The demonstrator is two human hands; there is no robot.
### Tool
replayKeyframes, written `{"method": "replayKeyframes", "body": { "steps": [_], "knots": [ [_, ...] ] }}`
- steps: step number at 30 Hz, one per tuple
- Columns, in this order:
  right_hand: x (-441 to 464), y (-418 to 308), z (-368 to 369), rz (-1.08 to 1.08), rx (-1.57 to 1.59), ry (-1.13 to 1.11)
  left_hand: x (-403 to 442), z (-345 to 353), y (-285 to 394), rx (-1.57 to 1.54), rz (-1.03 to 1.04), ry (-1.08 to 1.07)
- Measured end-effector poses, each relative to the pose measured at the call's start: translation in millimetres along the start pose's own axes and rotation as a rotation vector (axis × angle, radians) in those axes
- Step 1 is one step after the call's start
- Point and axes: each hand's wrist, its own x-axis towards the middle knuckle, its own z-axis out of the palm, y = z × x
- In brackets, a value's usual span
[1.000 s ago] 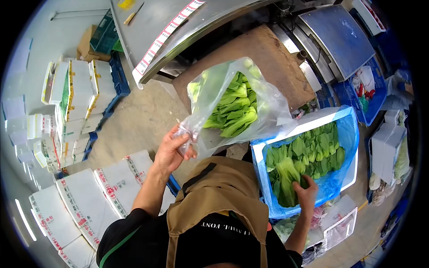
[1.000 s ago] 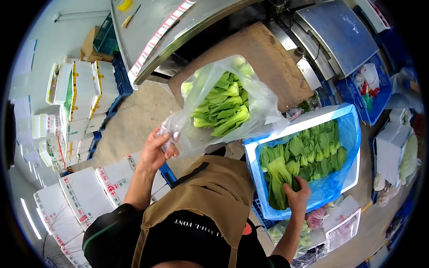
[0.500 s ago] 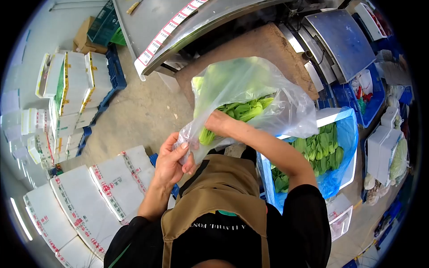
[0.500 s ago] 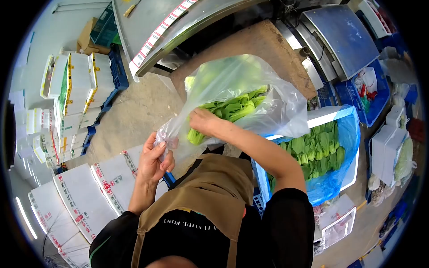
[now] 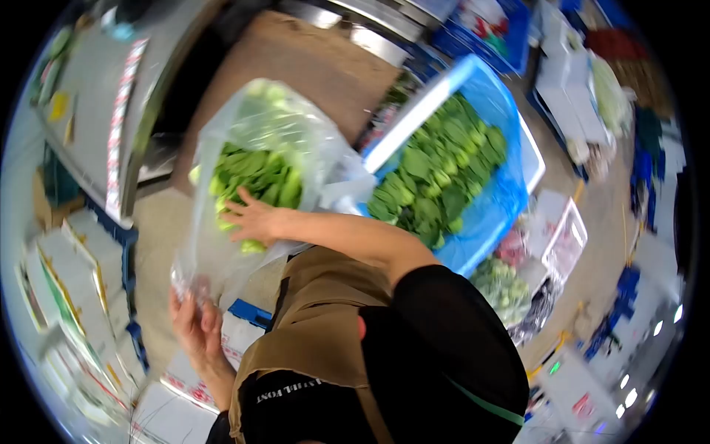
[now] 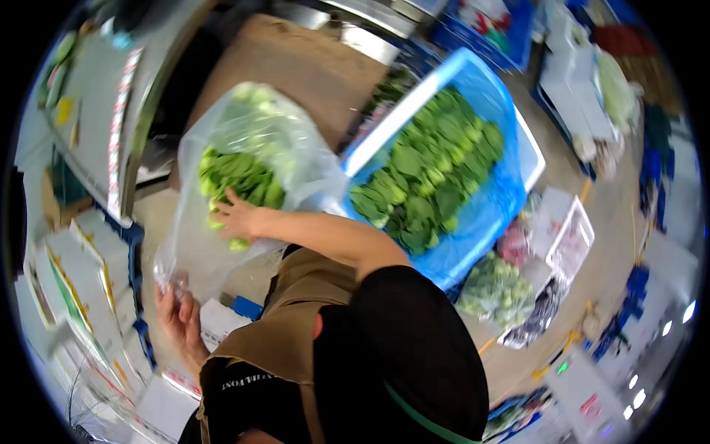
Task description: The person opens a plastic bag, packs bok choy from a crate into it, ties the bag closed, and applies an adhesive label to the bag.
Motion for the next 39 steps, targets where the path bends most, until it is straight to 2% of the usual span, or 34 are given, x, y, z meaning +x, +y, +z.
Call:
{"method": "replayKeyframes", "body": {
  "steps": [1,4,7,8,9,10,13,15,16,17,18,19,21,24,26,27,31,34,37,39],
  "knots": [
    [1,5,8,-0.007,-0.033,-0.023,-4,11,-2,0.102,0.014,-0.004],
    [10,22,37,0.238,0.332,0.164,-8,16,-5,0.135,-0.017,-0.022],
    [12,-9,105,0.255,0.166,0.428,1,4,-5,0.196,0.01,0.009],
    [1,-10,109,0.231,0.083,0.386,13,-3,-10,0.194,0.018,0.057],
    [1,-15,100,0.304,0.587,0.48,21,-12,-11,0.189,0.022,0.111],
    [3,-23,91,0.366,1.107,0.558,24,-19,-7,0.109,-0.012,0.047],
    [-11,-39,73,0.436,0.975,0.733,27,-19,13,0.13,0.002,0.014],
    [-102,-38,7,0.197,0.754,0.742,31,-18,16,0.204,0.05,0.001],
    [-135,-36,2,0.239,0.471,1.104,32,-16,17,0.223,0.061,0.01],
    [-171,-34,0,0.315,0.653,1.297,32,-14,17,0.242,0.07,0.021],
    [-204,-41,-1,0.599,0.794,1.428,33,-10,16,0.247,0.066,0.031],
    [-231,-36,6,0.985,0.696,1.417,33,-4,15,0.252,0.061,0.042],
    [-259,-5,70,1.277,0.338,1.289,33,4,10,0.272,0.055,0.045],
    [-253,0,145,1.49,0.049,0.534,36,20,3,0.315,0.059,0.027],
    [-246,9,189,1.504,0.153,0.408,34,29,1,0.351,0.074,0.046],
    [-242,8,187,1.515,0.209,0.341,32,32,2,0.375,0.076,0.054],
    [-256,-4,157,1.31,0.199,0.53,32,34,-1,0.39,0.092,0.054],
    [-278,-24,101,1.227,0.409,0.677,34,30,-2,0.394,0.082,0.044],
    [-305,-49,11,1.428,0.45,0.332,34,26,-5,0.373,0.061,0.029],
    [-315,-37,17,1.427,0.397,0.257,37,25,-9,0.365,0.051,0.045]
  ]
}}
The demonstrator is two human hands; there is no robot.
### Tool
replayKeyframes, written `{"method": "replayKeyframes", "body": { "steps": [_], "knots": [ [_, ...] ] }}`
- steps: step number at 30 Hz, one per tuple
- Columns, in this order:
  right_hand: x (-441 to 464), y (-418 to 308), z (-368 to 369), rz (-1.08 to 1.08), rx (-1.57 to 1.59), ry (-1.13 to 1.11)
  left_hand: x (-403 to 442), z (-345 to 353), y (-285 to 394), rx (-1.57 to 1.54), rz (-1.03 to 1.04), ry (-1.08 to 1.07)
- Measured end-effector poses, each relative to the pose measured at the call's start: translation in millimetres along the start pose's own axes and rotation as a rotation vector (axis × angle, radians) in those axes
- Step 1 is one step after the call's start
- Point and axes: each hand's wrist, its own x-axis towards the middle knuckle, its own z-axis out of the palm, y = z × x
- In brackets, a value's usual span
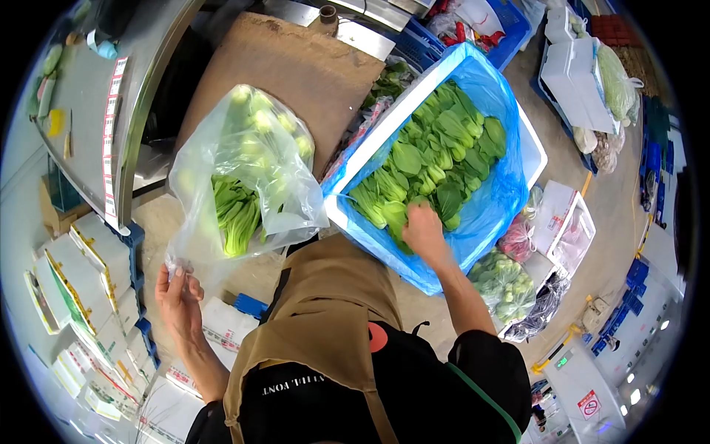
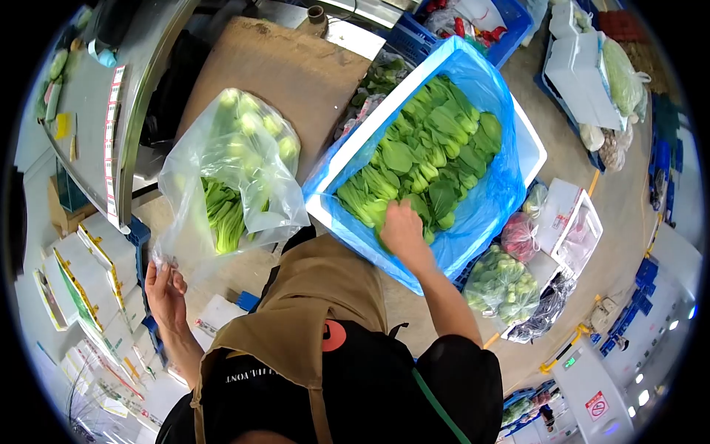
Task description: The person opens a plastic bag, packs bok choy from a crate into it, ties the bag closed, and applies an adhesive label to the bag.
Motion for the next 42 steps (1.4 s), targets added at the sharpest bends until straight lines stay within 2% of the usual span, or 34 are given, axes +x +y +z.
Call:
{"method": "replayKeyframes", "body": {
  "steps": [3,5,8,9,12,13,16,20,21,24,28,31,34,39,42],
  "knots": [
    [51,8,39,-0.094,-0.055,-0.051,1,5,-3,-0.015,-0.002,-0.001],
    [101,2,76,0.073,0.394,-0.263,-2,9,-1,-0.016,0.011,0.009],
    [115,-7,97,-0.13,0.783,-0.028,-7,3,6,-0.002,0.035,0.027],
    [110,-5,84,-0.157,0.655,-0.075,-6,-1,6,-0.012,0.037,0.033],
    [87,18,95,-0.427,0.099,0.145,-6,-10,0,-0.041,0.03,0.054],
    [84,24,106,-0.312,0.004,-0.024,-6,-11,-2,-0.048,0.027,0.063],
    [90,19,143,-0.18,0.018,0.056,-8,-6,-4,-0.047,0.031,0.063],
    [104,-5,187,0.028,-0.266,0.194,-13,-4,-1,-0.046,0.065,0.086],
    [105,-6,192,0.053,-0.251,0.208,-14,-4,1,-0.05,0.073,0.087],
    [111,6,188,0.08,-0.03,0.028,-16,-5,6,-0.053,0.084,0.088],
    [107,-15,171,0.068,-0.191,0.431,-23,-1,5,-0.048,0.08,0.129],
    [102,-10,186,-0.011,-0.3,0.541,-26,-2,3,-0.051,0.079,0.139],
    [101,-1,183,-0.042,0.001,0.367,-28,0,6,-0.062,0.094,0.151],
    [89,39,168,-0.213,0.371,0.617,-26,-7,6,-0.082,0.088,0.092],
    [68,63,162,-0.082,0.609,0.567,-24,-14,6,-0.077,0.077,0.088]
  ]
}}
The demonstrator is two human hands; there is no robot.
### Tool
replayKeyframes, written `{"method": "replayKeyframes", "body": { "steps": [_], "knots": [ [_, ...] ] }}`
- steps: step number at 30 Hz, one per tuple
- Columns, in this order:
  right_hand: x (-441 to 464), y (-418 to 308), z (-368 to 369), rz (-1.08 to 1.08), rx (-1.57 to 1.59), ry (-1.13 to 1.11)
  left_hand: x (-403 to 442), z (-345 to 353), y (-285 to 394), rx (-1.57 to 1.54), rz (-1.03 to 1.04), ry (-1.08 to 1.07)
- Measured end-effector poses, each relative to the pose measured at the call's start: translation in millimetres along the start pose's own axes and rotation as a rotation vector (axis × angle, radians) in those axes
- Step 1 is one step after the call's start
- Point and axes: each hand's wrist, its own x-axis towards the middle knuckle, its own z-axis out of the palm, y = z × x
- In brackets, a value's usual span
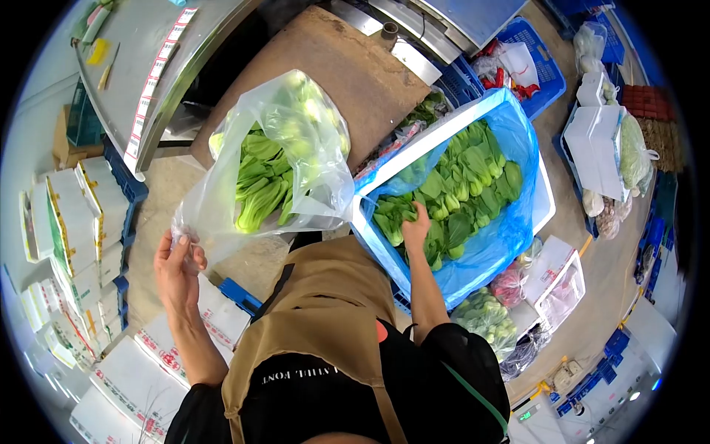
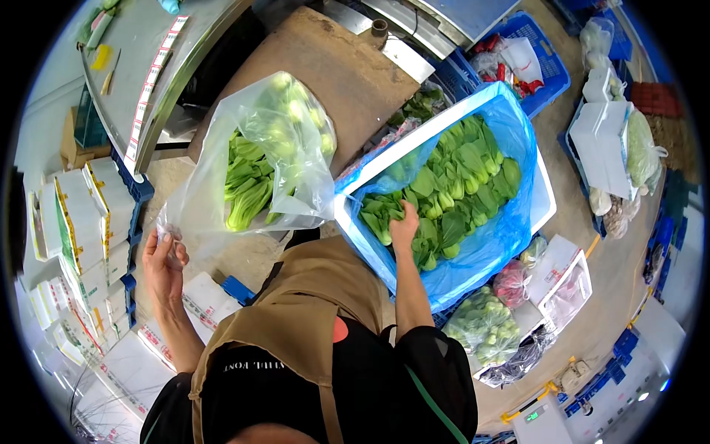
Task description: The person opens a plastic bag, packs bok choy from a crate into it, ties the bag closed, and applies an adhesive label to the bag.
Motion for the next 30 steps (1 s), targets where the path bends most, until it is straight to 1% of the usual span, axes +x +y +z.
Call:
{"method": "replayKeyframes", "body": {
  "steps": [3,4,5,6,8,11,12,13,14,15,16,17,18,20,22,24,26,28,29,30],
  "knots": [
    [-6,-25,-41,0.324,0.208,0.076,3,-1,0,-0.003,-0.014,-0.005],
    [-7,-18,-52,0.271,0.229,0.095,2,1,1,-0.011,-0.021,-0.002],
    [-9,-18,-65,0.298,0.29,0.12,2,4,0,-0.021,-0.028,0.001],
    [-8,-31,-81,0.325,0.35,0.146,2,4,0,-0.032,-0.05,-0.036],
    [-6,-53,-108,0.303,0.491,0.228,2,0,-1,-0.054,-0.09,-0.114],
    [1,-86,-149,0.275,0.685,0.315,7,-12,2,0.236,-0.14,-0.161],
    [4,-104,-165,0.273,0.707,0.289,10,-14,1,0.18,-0.131,-0.133],
    [7,-127,-177,0.337,0.821,0.289,14,-16,-4,0.126,-0.12,-0.101],
    [10,-153,-188,0.311,0.799,0.276,16,-18,-7,0.071,-0.109,-0.068],
    [13,-174,-195,0.326,0.866,0.267,15,-14,-7,0.059,-0.089,-0.058],
    [16,-195,-197,0.321,0.877,0.19,12,-8,-6,0.047,-0.059,-0.041],
    [18,-223,-194,0.288,0.945,0.09,10,-5,-6,0.026,-0.079,-0.041],
    [21,-250,-188,0.257,1.014,-0.016,8,-4,-9,0.006,-0.099,-0.036],
    [22,-295,-159,0.202,1.136,-0.185,4,-6,-11,-0.083,-0.098,-0.13],
    [18,-328,-122,0.132,0.976,-0.297,-3,-5,-7,-0.157,-0.118,-0.134],
    [21,-342,-74,0.369,0.881,-0.274,-4,-14,-6,-0.199,-0.093,-0.21],
    [28,-308,-12,0.429,1.114,-0.482,-8,-22,-4,-0.233,-0.07,-0.281],
    [11,-351,38,0.797,1.235,-0.362,-12,-27,1,-0.26,-0.045,-0.338],
    [7,-349,69,0.839,1.257,-0.385,-19,-25,9,-0.241,-0.032,-0.335],
    [2,-339,103,0.884,1.274,-0.405,-24,-28,10,-0.237,-0.049,-0.376]
  ]
}}
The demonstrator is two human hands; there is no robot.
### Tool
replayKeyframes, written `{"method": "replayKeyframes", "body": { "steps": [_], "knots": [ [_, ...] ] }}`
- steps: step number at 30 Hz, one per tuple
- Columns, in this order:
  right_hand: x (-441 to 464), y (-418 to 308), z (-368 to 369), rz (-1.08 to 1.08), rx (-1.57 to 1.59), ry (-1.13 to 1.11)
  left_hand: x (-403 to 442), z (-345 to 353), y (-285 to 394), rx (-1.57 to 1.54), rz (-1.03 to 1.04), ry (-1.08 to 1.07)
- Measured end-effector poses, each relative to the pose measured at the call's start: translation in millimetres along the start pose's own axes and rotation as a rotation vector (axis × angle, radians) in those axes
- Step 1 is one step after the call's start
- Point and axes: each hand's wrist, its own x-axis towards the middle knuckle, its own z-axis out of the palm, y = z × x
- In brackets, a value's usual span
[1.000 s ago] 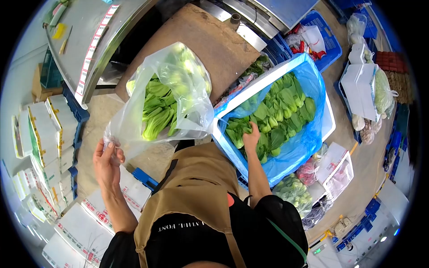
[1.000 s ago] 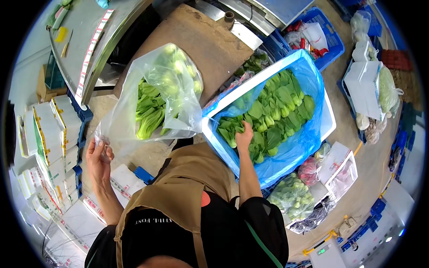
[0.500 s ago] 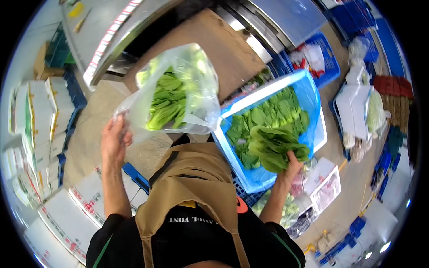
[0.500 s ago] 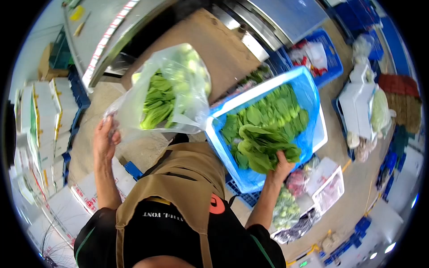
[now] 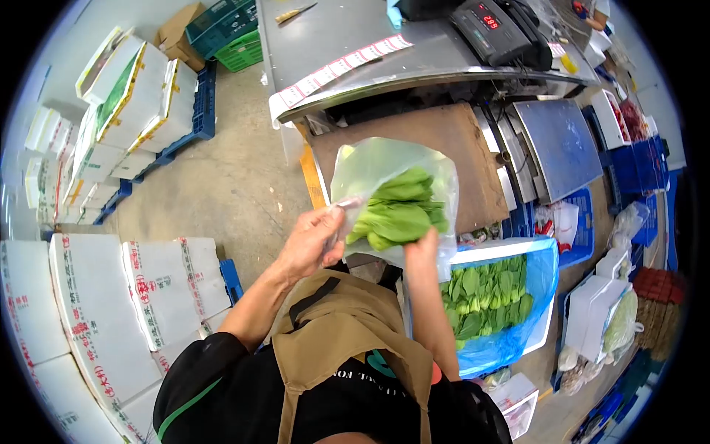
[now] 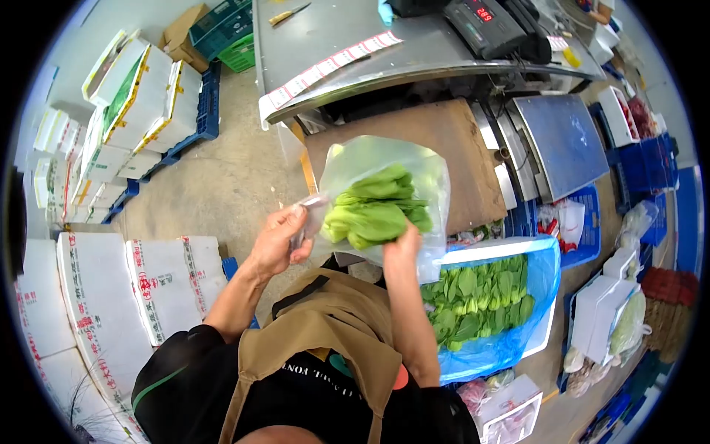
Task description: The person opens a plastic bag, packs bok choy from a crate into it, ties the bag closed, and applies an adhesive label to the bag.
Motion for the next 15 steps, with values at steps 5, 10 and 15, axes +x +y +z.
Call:
{"method": "replayKeyframes", "body": {
  "steps": [5,10,15],
  "knots": [
    [97,94,26,0.204,0.093,-0.132,-1,-24,0,-0.029,-0.071,0.051],
    [115,102,55,0.2,0.129,-0.255,28,-44,32,-0.129,0.044,0.062],
    [107,102,61,0.118,0.138,-0.189,68,-53,35,-0.252,0.026,0.207]
  ]
}}
